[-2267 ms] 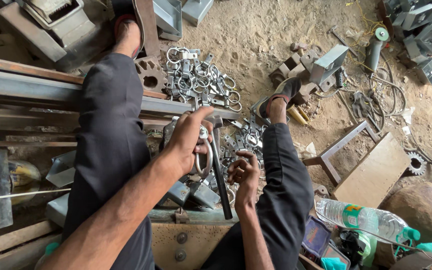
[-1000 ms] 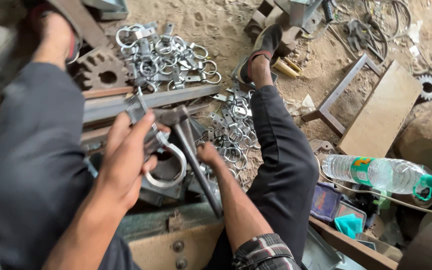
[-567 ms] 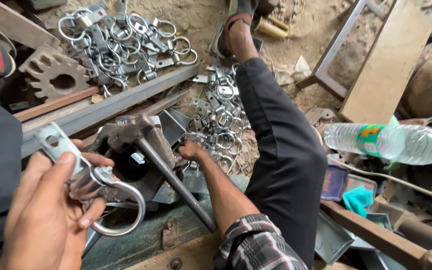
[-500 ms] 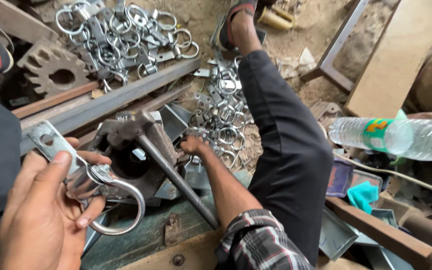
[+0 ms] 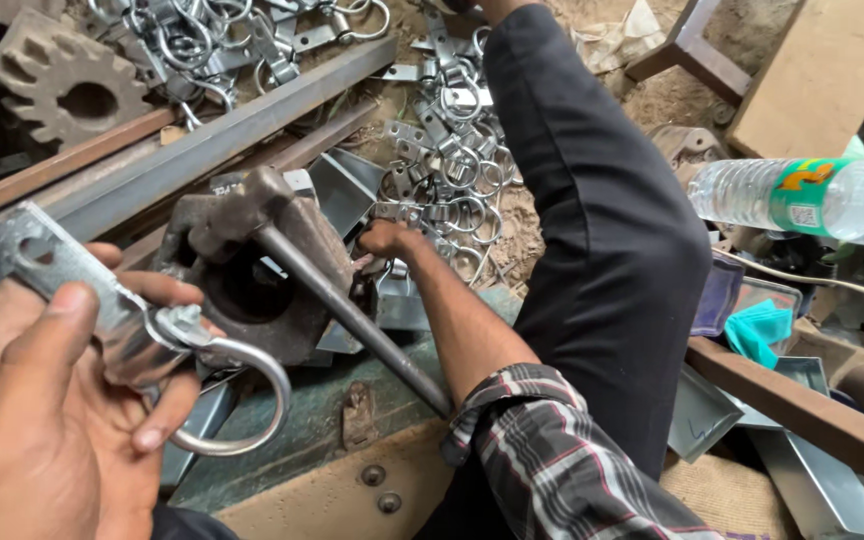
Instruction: The person assembles metal latches by placing a metal plate on an anvil, aligning a ring and a pin, and using a hammer to strike and secure the assembly. They repeat the process for several units, handling the rings and pins by hand and placing the finished components aside.
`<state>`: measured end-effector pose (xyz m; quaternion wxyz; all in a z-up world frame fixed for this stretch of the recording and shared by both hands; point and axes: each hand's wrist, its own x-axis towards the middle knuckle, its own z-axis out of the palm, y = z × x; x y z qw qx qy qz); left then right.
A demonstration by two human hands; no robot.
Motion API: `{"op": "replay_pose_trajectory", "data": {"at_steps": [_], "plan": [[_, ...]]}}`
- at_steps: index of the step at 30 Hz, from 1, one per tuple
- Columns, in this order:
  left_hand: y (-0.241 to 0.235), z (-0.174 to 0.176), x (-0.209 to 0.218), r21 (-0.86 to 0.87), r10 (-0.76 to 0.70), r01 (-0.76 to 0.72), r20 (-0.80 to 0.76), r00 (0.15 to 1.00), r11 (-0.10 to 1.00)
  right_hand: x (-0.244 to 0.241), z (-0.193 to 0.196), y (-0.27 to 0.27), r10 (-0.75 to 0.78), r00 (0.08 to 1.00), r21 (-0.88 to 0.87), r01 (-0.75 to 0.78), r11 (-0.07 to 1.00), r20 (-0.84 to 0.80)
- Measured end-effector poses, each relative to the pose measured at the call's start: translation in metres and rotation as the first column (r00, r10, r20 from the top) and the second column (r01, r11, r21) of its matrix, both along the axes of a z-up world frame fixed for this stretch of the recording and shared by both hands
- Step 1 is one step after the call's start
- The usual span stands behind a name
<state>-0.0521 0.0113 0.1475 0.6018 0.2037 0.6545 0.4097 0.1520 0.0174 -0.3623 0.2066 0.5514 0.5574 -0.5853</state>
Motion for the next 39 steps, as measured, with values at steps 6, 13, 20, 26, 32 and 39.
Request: {"op": "replay_pose_trajectory", "data": {"at_steps": [6, 13, 20, 26, 32, 39], "plan": [[0.004, 0.004, 0.006, -0.001, 0.003, -0.003, -0.002, 1.0, 1.0, 0.0, 0.031, 0.003, -0.171, 0.98, -0.059, 0.178, 0.982, 0.107], [0.002, 0.0, 0.003, 0.001, -0.008, 0.008, -0.011, 1.0, 1.0, 0.002, 0.04, 0.004, -0.425, 0.901, -0.153, 0.409, 0.899, -0.084], [0.001, -0.001, 0.001, 0.017, 0.023, -0.024, 0.064, 0.998, 1.0, 0.0, 0.023, 0.001, -0.491, 0.869, -0.048, 0.489, 0.871, -0.063], [0.001, -0.013, -0.008, -0.003, -0.015, 0.015, 0.034, 0.999, 1.0, 0.0, 0.032, 0.009, -0.396, 0.912, 0.244, 0.363, 0.899, 0.104], [-0.008, -0.025, -0.017, -0.019, -0.029, 0.028, -0.073, 0.997, 0.999, 0.0, 0.032, 0.002, -0.459, 0.884, 0.369, 0.398, 0.84, 0.09], [-0.004, -0.025, -0.013, -0.04, -0.067, 0.063, -0.126, 0.99, 0.997, -0.003, 0.014, -0.006, -0.541, 0.841, 0.547, 0.457, 0.701, -0.008]]}}
